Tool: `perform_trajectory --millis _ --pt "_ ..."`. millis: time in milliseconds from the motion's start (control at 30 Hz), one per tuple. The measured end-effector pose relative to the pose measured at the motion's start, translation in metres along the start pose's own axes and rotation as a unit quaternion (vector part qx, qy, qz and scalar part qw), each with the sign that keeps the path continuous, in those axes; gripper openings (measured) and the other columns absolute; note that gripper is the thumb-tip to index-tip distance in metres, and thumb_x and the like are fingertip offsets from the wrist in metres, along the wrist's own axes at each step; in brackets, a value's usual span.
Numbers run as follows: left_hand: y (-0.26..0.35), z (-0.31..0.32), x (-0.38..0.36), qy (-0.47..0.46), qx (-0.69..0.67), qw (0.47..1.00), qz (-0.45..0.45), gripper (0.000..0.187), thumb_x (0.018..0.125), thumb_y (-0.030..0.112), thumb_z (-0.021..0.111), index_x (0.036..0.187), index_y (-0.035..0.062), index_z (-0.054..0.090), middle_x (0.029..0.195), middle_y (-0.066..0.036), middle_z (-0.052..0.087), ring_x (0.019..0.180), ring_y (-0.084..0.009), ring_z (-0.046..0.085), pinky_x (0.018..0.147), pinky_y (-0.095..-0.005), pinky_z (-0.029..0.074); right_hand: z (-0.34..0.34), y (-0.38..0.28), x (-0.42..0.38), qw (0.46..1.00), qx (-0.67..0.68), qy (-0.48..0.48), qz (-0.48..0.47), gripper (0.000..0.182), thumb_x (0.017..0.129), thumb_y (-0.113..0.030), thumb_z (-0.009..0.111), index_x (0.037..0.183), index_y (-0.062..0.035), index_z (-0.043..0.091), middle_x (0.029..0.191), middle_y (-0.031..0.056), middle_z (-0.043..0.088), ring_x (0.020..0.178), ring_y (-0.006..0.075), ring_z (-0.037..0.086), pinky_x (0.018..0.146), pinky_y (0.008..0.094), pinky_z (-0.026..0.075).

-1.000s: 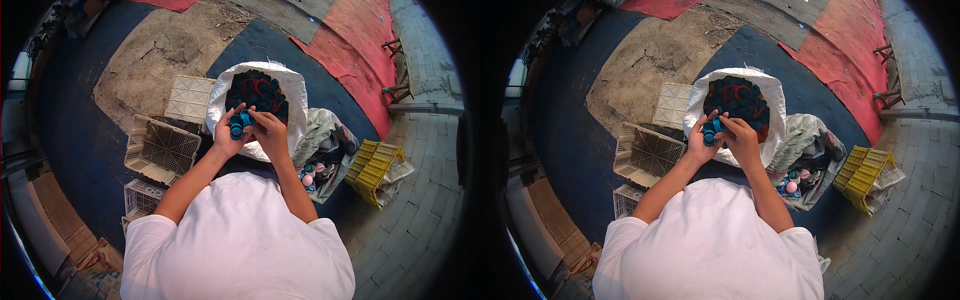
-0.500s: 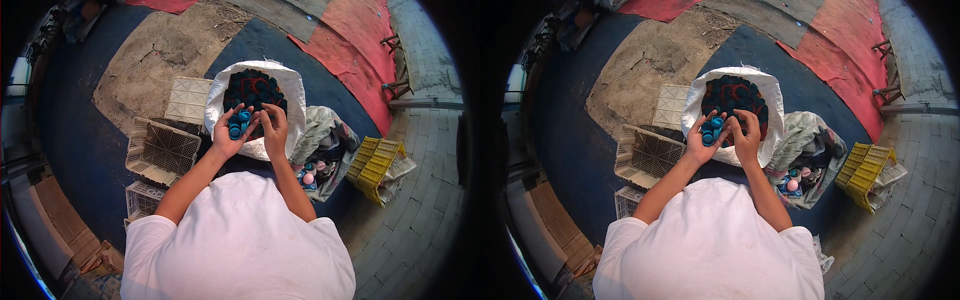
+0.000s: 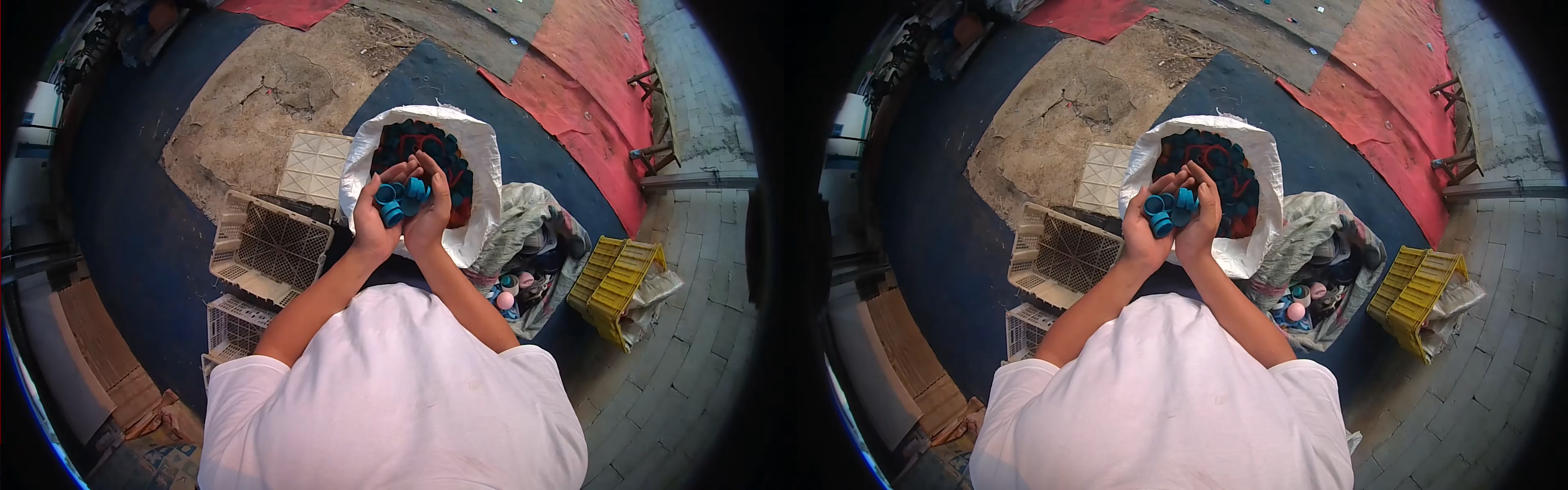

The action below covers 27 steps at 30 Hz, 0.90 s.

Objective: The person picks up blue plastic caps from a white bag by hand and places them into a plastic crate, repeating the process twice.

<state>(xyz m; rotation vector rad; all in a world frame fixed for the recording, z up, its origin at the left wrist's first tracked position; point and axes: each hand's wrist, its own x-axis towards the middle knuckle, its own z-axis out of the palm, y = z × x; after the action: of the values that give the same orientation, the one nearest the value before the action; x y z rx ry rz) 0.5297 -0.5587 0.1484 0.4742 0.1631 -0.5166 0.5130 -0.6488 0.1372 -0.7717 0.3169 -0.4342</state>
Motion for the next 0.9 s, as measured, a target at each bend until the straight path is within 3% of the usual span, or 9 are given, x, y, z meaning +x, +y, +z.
perform_trajectory --millis 133,300,433,733,900 --pt "0.002 -0.006 -0.005 0.028 -0.094 0.995 -0.015 0.051 0.107 0.040 0.041 0.135 0.0008 0.057 0.145 -0.019 0.057 0.139 -0.0317 0.052 0.120 -0.0447 0.037 -0.003 0.007 -0.006 0.998 0.038 0.036 0.019 0.045 0.103 -0.030 0.051 0.135 0.0021 0.056 0.137 0.0172 0.058 0.128 0.0243 0.054 0.113 0.0370 0.042" --pt "0.000 -0.008 -0.015 0.061 -0.095 0.994 -0.006 0.051 0.106 0.042 0.042 0.133 0.0008 0.058 0.141 -0.019 0.059 0.134 -0.0318 0.055 0.119 -0.0455 0.039 -0.004 0.007 -0.013 0.995 0.073 0.030 0.053 0.045 0.103 -0.029 0.051 0.134 0.0025 0.056 0.137 0.0185 0.058 0.128 0.0261 0.055 0.114 0.0388 0.041" --pt "-0.002 -0.013 -0.026 0.090 -0.087 0.992 0.021 0.050 0.105 0.041 0.044 0.131 0.0010 0.058 0.138 -0.018 0.061 0.132 -0.0315 0.057 0.118 -0.0448 0.040 -0.007 0.008 -0.019 0.998 0.039 -0.012 0.057 0.047 0.104 -0.033 0.050 0.137 0.0005 0.054 0.139 0.0198 0.057 0.131 0.0296 0.054 0.116 0.0426 0.040" --pt "-0.021 -0.029 -0.069 0.111 -0.069 0.985 0.109 0.049 0.105 0.039 0.042 0.128 0.0005 0.061 0.139 -0.018 0.062 0.133 -0.0302 0.055 0.117 -0.0445 0.040 -0.014 0.016 -0.048 0.994 0.003 -0.051 0.098 0.046 0.102 -0.031 0.048 0.131 0.0044 0.058 0.134 0.0206 0.062 0.128 0.0283 0.056 0.114 0.0402 0.040" --pt "-0.029 -0.048 -0.097 0.154 -0.078 0.971 0.165 0.052 0.105 0.041 0.040 0.131 0.0007 0.061 0.141 -0.018 0.060 0.133 -0.0307 0.055 0.118 -0.0450 0.038 -0.020 0.031 -0.070 0.983 0.001 -0.068 0.169 0.047 0.102 -0.031 0.048 0.129 0.0060 0.059 0.131 0.0214 0.064 0.126 0.0285 0.058 0.113 0.0406 0.041"
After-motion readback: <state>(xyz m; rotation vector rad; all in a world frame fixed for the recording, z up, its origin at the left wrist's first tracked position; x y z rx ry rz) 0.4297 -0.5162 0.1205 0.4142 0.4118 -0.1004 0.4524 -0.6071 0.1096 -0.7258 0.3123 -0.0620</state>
